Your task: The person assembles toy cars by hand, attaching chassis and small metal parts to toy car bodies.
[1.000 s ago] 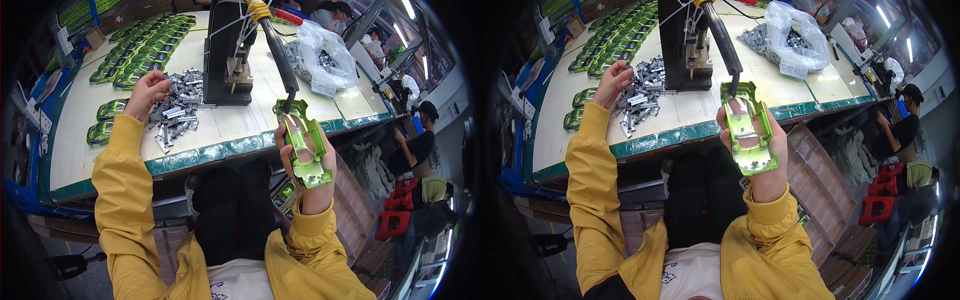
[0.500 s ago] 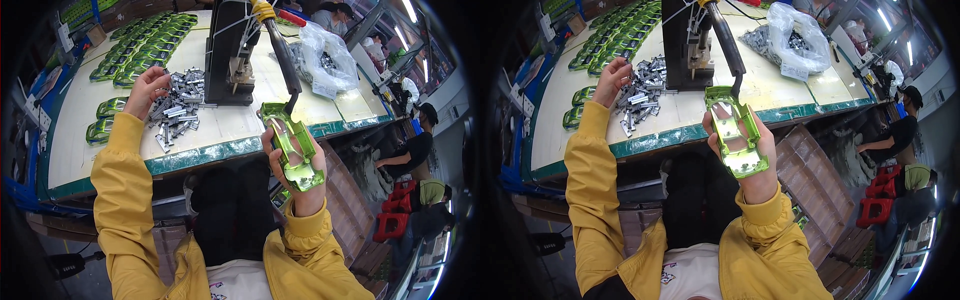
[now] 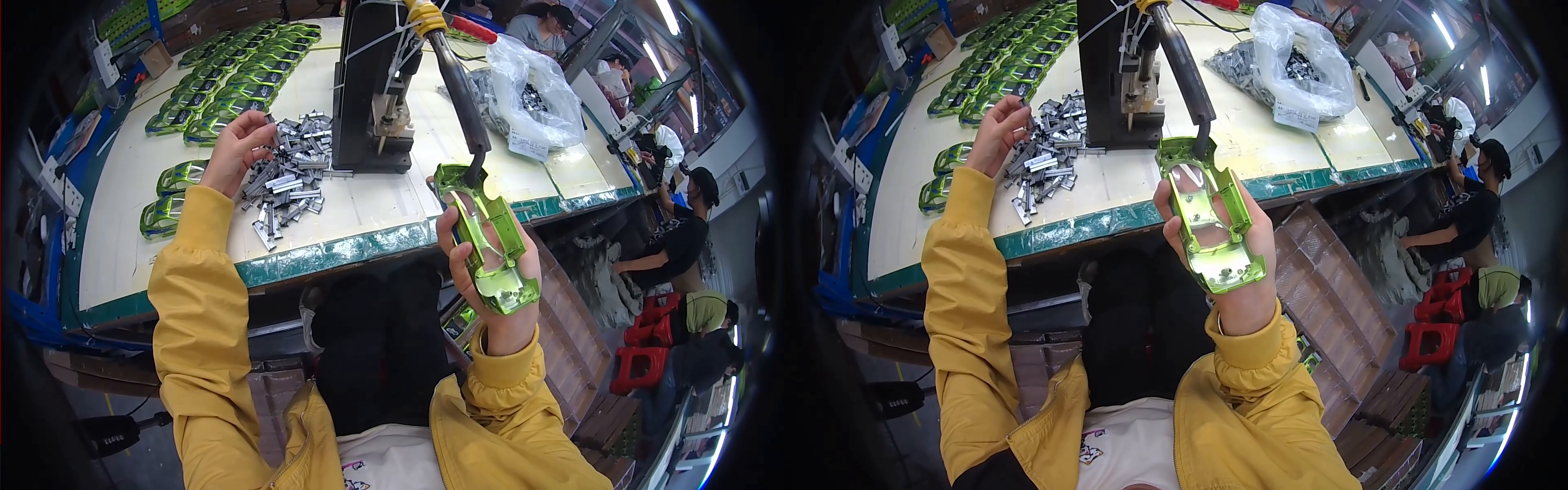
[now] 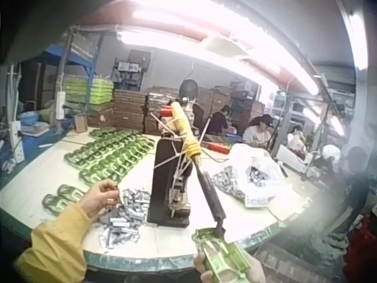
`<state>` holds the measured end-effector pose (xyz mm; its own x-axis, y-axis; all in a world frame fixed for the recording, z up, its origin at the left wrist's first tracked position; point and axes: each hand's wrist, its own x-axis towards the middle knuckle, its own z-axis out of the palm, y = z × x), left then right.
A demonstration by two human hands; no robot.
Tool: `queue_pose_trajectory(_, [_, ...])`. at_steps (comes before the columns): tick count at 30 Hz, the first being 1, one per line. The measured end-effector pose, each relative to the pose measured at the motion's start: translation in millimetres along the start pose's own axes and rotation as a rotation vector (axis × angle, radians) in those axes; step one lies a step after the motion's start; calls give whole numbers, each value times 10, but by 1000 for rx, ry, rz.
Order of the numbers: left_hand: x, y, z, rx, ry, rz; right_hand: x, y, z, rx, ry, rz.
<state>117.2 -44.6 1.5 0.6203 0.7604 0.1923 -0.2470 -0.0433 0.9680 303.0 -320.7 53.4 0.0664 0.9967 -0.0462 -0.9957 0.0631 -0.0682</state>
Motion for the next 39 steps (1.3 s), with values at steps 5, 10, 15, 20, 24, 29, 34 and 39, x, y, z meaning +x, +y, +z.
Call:
queue_pose_trajectory(5, [20, -17, 18, 3, -7, -6, -7, -28, -16, 7, -18, 5])
queue_pose_trajectory(10, [22, -19, 2, 2, -3, -7, -18, -41, 21, 21, -10, 26])
queue_pose_trajectory(15, [12, -23, -4, -5, -4, -17, -8, -47, 18, 27, -7, 33])
queue_pose_trajectory(20, [19, -18, 4, 0, -12, -17, -22, -50, 19, 46, 9, 37])
queue_pose_trajectory(24, [32, -36, 2, -13, -16, -14, -20, -57, 4, 21, 23, 22])
queue_pose_trajectory(29, [21, -20, 3, -3, -9, -17, -13, -48, 8, -22, 45, -11])
queue_pose_trajectory(34, [34, -26, 18, 12, -18, -12, -9, -57, 6, -42, 44, -18])
queue_pose_trajectory(39, [26, -40, 8, 26, -16, -22, 0, -41, -2, -56, 35, -24])
